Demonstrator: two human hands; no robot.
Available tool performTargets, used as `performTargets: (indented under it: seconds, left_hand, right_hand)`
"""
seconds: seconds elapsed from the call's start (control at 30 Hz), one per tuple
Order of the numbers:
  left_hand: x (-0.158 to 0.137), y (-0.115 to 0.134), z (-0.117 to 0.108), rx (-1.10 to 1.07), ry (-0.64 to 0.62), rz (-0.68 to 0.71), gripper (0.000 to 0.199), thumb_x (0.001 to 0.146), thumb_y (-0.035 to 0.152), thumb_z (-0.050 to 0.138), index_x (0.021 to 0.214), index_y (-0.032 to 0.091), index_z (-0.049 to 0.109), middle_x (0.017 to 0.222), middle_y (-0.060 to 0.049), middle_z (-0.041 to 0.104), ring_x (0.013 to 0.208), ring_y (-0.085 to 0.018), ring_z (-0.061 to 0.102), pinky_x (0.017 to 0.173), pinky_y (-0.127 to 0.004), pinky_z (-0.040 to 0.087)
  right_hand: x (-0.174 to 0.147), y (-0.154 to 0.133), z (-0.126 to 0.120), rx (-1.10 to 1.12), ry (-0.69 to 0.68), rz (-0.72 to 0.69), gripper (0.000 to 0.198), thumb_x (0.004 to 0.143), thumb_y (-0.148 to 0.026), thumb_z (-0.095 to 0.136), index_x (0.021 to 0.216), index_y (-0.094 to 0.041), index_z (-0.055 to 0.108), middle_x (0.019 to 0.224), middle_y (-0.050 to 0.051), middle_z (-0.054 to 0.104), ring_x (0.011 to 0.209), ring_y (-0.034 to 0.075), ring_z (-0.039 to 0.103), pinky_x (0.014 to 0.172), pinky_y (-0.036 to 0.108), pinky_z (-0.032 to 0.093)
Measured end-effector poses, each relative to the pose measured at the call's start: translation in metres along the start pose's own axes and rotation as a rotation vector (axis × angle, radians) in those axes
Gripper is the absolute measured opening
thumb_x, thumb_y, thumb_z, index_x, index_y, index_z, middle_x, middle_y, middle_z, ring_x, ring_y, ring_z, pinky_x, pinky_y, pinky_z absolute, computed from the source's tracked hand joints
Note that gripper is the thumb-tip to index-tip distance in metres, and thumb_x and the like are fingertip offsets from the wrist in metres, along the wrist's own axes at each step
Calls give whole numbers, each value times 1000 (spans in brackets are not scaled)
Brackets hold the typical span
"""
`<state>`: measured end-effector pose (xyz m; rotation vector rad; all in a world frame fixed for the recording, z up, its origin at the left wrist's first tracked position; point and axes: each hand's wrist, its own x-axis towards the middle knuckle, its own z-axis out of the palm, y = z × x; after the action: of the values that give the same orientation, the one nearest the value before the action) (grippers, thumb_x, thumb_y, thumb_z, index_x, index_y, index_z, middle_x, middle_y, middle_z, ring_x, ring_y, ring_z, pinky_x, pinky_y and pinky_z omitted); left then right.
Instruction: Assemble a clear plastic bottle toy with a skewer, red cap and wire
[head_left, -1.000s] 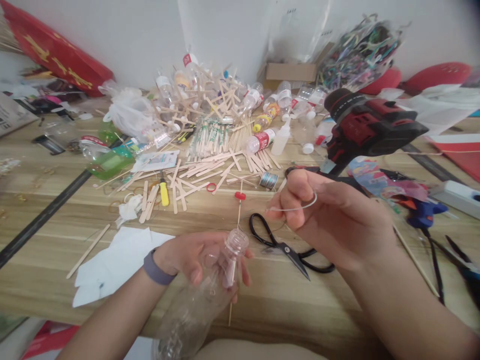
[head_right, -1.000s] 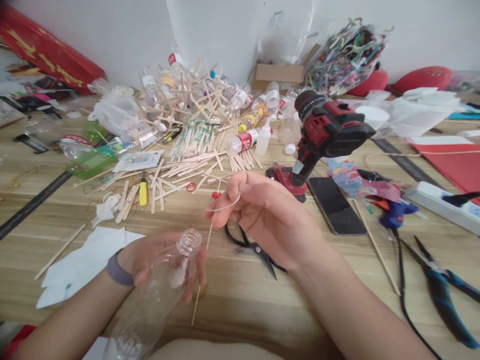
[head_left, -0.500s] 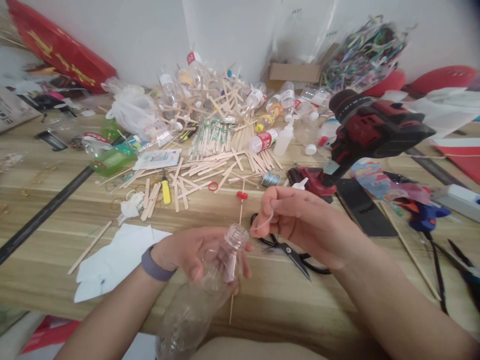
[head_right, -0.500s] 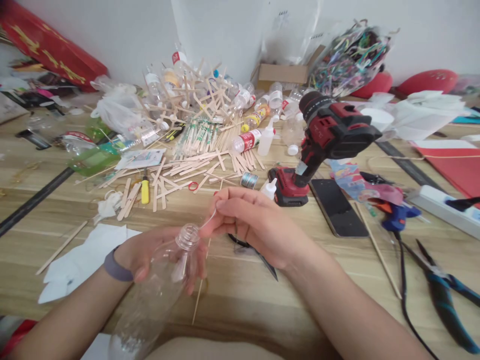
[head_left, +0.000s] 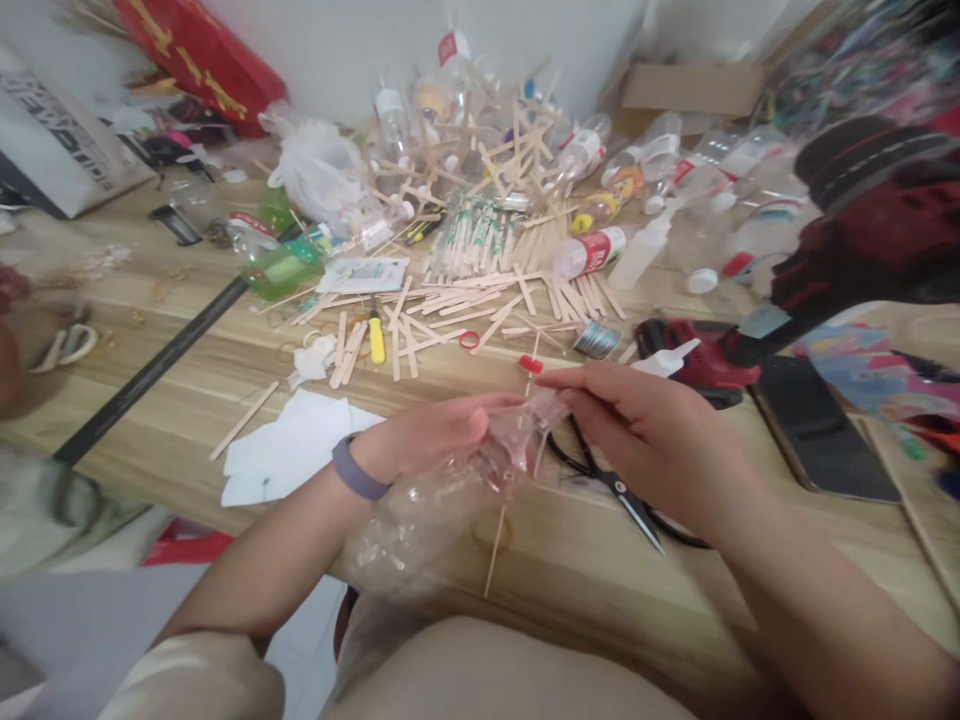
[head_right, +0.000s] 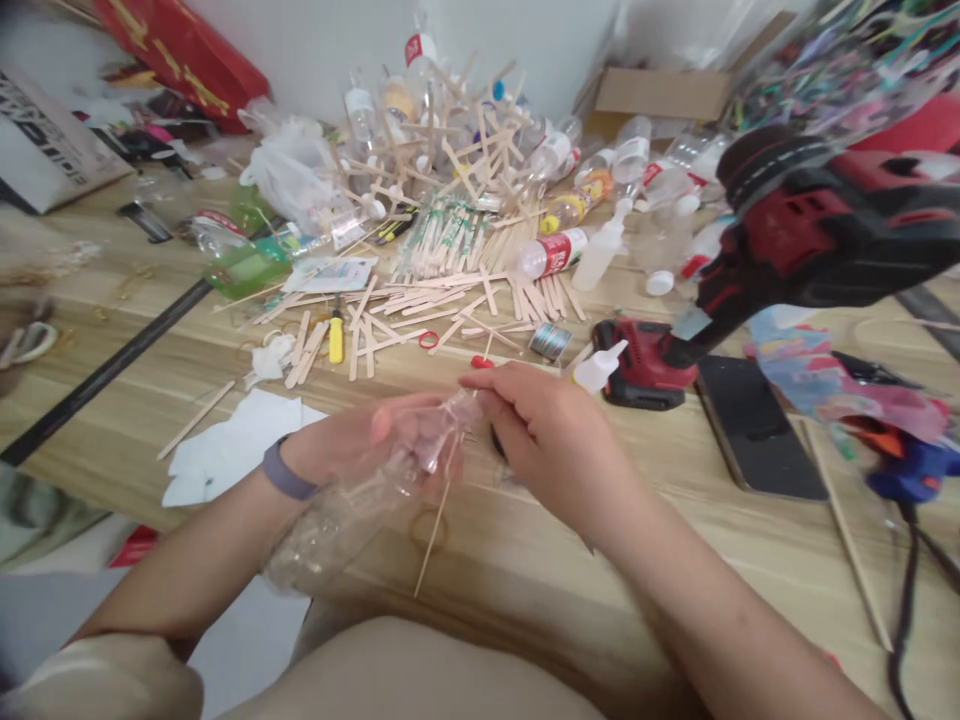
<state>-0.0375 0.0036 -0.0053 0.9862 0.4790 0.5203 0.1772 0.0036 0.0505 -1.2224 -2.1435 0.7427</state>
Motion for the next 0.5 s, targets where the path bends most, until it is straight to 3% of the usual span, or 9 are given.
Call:
performTargets:
  seconds: [0.1,0.27,0.5]
  left_hand:
    - [1,-2,-3,-28,-2,1,83,67,72,65,128,17,51,93,-8,66,72,-17,63,66,-29,47]
    - [3,-2,-5,20,-14,19,74,70,68,66,123,18,53,94,-7,65,74,-16,63,65,-27,47]
    - [2,0,-2,97,-98,41,81,78,55,68,145,29,32,92,-3,63,76,-16,62,69,-30,47]
  right_hand:
    - [1,7,2,3,28,69,24,88,-25,53,108,-22,66,83,5,73,74,23,66,66,34,46]
    - [3,9,-2,27,-12,70,9,87,-30,57,86,-24,64,70,2,68,60,18,57,57,31,42]
    - [4,5,-10,93,-159,26,19,89,-28,51,83,-22,67,72,2,65,65,17,57,57,29,41]
